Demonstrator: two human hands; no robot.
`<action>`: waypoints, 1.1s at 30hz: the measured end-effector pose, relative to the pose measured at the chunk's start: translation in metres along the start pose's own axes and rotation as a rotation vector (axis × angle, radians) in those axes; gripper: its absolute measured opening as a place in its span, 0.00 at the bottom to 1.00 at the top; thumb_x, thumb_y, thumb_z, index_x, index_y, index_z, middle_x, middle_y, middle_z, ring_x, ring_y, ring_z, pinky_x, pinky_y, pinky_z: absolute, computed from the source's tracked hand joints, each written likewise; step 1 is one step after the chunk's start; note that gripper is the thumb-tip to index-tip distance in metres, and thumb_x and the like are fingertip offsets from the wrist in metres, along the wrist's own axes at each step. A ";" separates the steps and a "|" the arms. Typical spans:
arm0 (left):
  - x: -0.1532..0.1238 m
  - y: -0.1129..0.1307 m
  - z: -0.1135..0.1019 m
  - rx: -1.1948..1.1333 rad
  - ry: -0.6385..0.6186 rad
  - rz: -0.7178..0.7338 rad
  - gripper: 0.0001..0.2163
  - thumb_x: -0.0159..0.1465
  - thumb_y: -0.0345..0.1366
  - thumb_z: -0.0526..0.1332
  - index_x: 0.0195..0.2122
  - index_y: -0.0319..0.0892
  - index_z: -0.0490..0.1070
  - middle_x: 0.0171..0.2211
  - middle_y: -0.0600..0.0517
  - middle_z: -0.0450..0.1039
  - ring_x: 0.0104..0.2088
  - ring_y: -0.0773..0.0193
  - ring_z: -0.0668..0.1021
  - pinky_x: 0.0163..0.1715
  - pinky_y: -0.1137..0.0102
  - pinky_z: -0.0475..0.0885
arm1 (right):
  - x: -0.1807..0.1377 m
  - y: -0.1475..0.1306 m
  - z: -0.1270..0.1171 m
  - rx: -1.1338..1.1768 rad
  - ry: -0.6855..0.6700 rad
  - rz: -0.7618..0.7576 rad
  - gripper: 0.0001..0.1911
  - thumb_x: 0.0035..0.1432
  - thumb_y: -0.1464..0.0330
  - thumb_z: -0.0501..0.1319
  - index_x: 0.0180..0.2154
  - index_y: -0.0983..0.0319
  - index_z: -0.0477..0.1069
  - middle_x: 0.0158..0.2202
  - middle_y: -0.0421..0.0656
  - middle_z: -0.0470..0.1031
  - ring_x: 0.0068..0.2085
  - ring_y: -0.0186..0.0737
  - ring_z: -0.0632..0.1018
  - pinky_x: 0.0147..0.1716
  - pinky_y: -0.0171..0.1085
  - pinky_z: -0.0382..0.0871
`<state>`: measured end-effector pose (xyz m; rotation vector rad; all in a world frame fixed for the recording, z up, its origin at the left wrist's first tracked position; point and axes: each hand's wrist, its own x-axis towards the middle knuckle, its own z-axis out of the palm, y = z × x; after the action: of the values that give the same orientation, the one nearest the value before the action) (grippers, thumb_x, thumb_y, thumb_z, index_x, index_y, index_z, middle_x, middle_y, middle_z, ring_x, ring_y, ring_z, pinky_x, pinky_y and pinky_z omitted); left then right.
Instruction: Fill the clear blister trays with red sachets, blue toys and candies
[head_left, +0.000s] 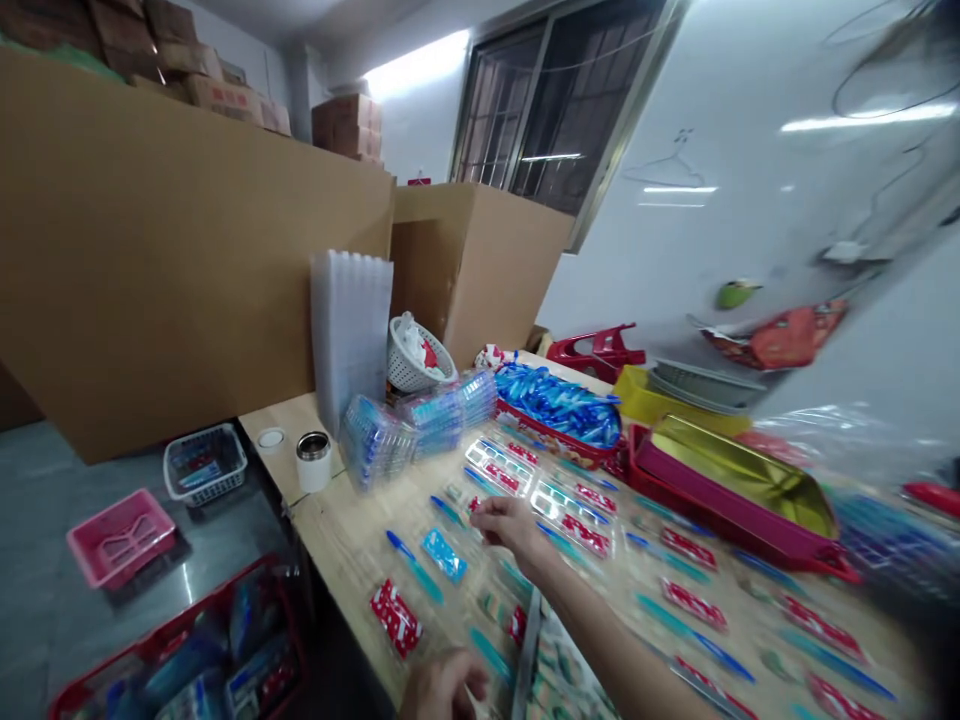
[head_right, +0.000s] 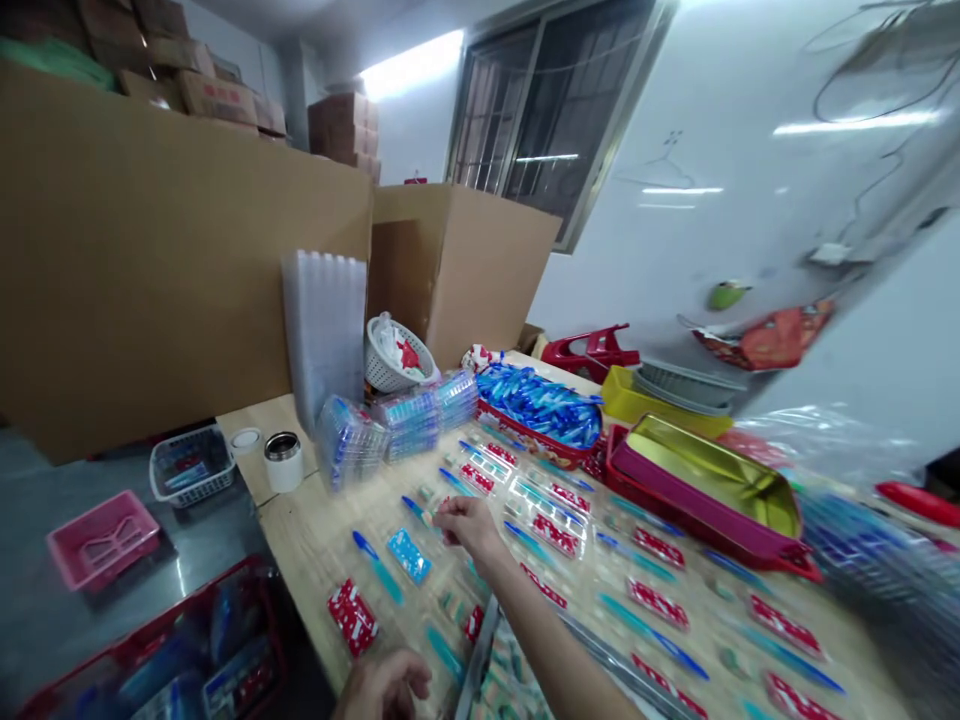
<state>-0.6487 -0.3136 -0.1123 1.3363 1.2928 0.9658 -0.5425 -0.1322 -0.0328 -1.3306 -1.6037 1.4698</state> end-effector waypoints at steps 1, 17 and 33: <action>-0.002 -0.002 -0.002 -0.009 0.025 0.003 0.15 0.46 0.32 0.66 0.37 0.41 0.75 0.33 0.52 0.76 0.22 0.73 0.70 0.23 0.78 0.61 | 0.007 -0.001 0.008 -0.028 -0.004 -0.002 0.08 0.36 0.65 0.63 0.20 0.62 0.66 0.15 0.34 0.65 0.18 0.29 0.66 0.21 0.32 0.63; -0.020 0.010 -0.038 -0.002 0.179 0.005 0.08 0.49 0.30 0.61 0.32 0.41 0.71 0.23 0.57 0.68 0.20 0.73 0.66 0.23 0.77 0.62 | 0.029 -0.017 0.087 -0.953 -0.030 -0.215 0.07 0.46 0.76 0.61 0.29 0.65 0.77 0.34 0.51 0.80 0.38 0.46 0.78 0.35 0.36 0.65; -0.032 0.032 -0.028 0.134 0.151 0.009 0.06 0.55 0.35 0.59 0.32 0.40 0.70 0.23 0.55 0.69 0.23 0.69 0.71 0.24 0.75 0.63 | 0.009 -0.013 0.067 -0.948 -0.020 -0.357 0.13 0.53 0.78 0.54 0.33 0.68 0.77 0.36 0.52 0.79 0.38 0.43 0.78 0.35 0.35 0.65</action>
<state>-0.6737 -0.3396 -0.0726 1.3934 1.4895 1.0174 -0.6096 -0.1480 -0.0374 -1.3485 -2.5306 0.4791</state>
